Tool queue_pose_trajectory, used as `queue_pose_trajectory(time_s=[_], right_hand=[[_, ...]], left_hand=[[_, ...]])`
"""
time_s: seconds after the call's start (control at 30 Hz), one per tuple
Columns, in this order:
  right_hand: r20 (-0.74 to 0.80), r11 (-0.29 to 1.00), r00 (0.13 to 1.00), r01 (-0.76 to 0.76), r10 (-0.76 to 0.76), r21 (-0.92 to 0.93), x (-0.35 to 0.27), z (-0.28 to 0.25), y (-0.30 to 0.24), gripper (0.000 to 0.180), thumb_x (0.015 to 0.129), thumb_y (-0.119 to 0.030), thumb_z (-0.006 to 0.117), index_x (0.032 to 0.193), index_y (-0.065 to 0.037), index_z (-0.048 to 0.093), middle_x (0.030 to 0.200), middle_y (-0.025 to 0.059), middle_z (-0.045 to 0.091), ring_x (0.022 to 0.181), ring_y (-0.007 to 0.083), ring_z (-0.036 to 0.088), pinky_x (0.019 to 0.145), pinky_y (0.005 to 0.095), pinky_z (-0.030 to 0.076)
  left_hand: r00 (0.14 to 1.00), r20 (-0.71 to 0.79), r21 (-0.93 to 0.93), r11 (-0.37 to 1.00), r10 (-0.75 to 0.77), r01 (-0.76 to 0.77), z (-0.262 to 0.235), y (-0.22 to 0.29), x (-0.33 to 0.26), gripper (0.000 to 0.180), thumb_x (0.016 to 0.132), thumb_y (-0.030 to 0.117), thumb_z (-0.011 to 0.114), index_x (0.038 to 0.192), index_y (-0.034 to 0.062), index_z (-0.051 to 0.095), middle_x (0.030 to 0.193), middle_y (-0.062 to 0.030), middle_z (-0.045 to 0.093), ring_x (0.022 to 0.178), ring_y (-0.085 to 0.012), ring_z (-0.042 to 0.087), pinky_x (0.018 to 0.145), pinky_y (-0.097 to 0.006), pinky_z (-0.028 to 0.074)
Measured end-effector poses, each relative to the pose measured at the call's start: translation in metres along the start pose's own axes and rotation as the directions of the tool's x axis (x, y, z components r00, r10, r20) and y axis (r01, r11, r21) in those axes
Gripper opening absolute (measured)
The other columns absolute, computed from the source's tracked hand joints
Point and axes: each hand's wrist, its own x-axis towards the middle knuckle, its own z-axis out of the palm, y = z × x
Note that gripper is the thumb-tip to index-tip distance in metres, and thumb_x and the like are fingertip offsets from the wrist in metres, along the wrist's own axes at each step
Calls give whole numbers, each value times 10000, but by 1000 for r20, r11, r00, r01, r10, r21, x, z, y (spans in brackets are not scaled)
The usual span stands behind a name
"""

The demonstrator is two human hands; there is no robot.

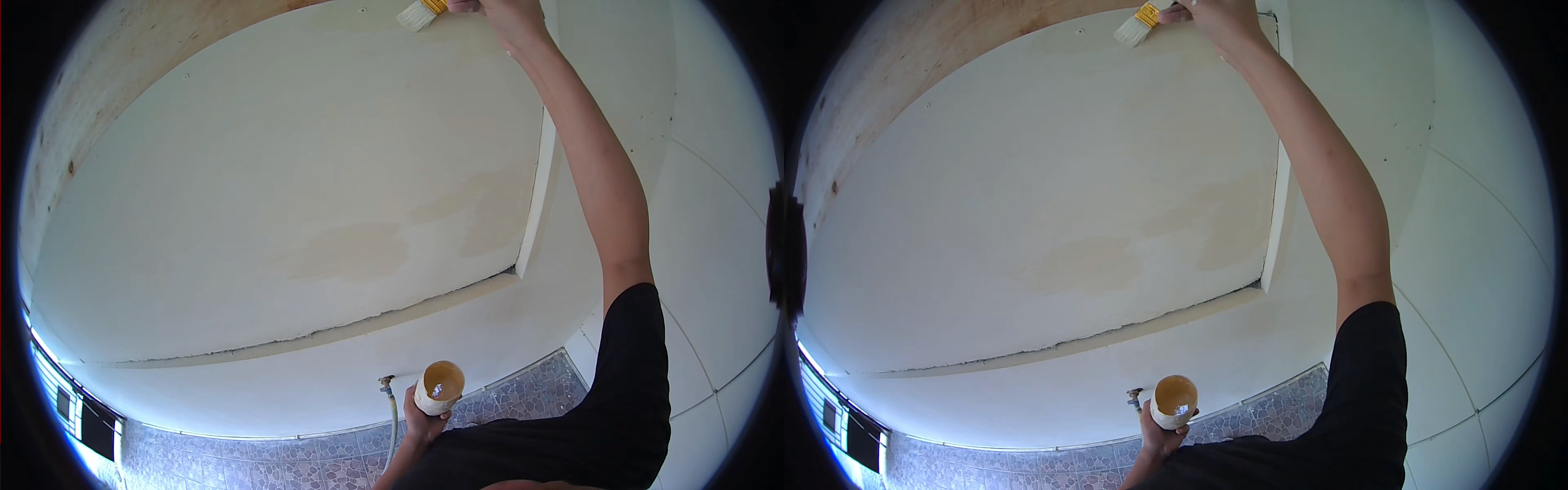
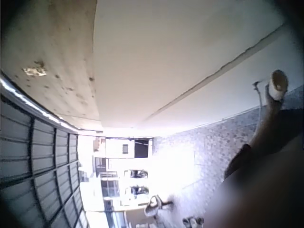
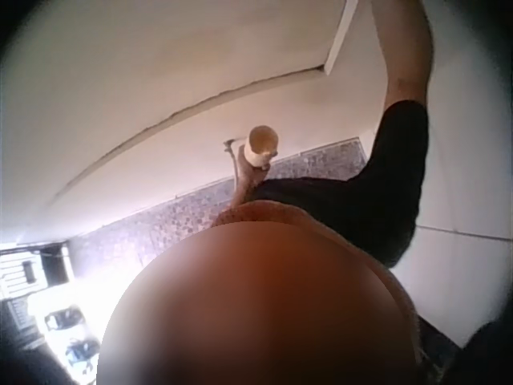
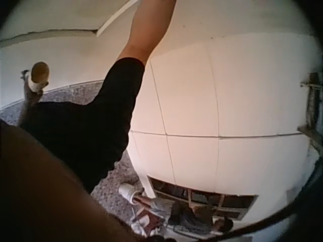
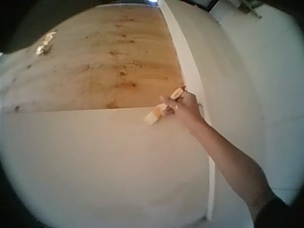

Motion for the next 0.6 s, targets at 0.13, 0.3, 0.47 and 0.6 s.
queue_pose_trajectory(time_s=[0.13, 0.3, 0.47, 0.6], right_hand=[[-103, 990, 989, 95, -106, -102, 22, -34, 9, 191, 956, -123, 757, 1028, 5, 634, 823, 51, 664, 604, 125, 638, 548, 283, 550], [-220, 990, 966, 142, -138, 2, 10, -21, -17, 194, 960, -139, 755, 996, 16, 644, 826, 65, 680, 629, 130, 662, 569, 269, 565], [62, 977, 994, 70, -84, 199, -31, 95, -58, 215, 934, -97, 759, 904, 50, 604, 832, 142, 694, 676, 187, 727, 543, 296, 620], [177, 953, 981, 18, -74, 301, -43, 143, -46, 228, 923, -50, 748, 900, 81, 563, 808, 162, 684, 631, 211, 727, 510, 321, 623]], left_hand=[[1000, 21, -34, 999, -3, 4, -9, -4, 2, 557, 1021, 497, 316, 1339, 119, 573, 1186, -136, 681, 1030, -375, 686, 495, -295, 417], [1000, 0, -1, 1000, 29, -29, -10, -1, -3, 556, 1025, 503, 313, 1337, 124, 575, 1191, -134, 681, 1028, -375, 687, 496, -295, 426], [1000, -19, 6, 1000, 19, -19, -11, 0, -4, 555, 1027, 506, 317, 1332, 122, 578, 1186, -134, 680, 1021, -375, 691, 495, -291, 430], [1000, 28, 9, 1000, 1, -1, -8, 2, -5, 549, 1028, 501, 319, 1331, 124, 579, 1182, -131, 679, 1016, -372, 692, 480, -285, 428]])
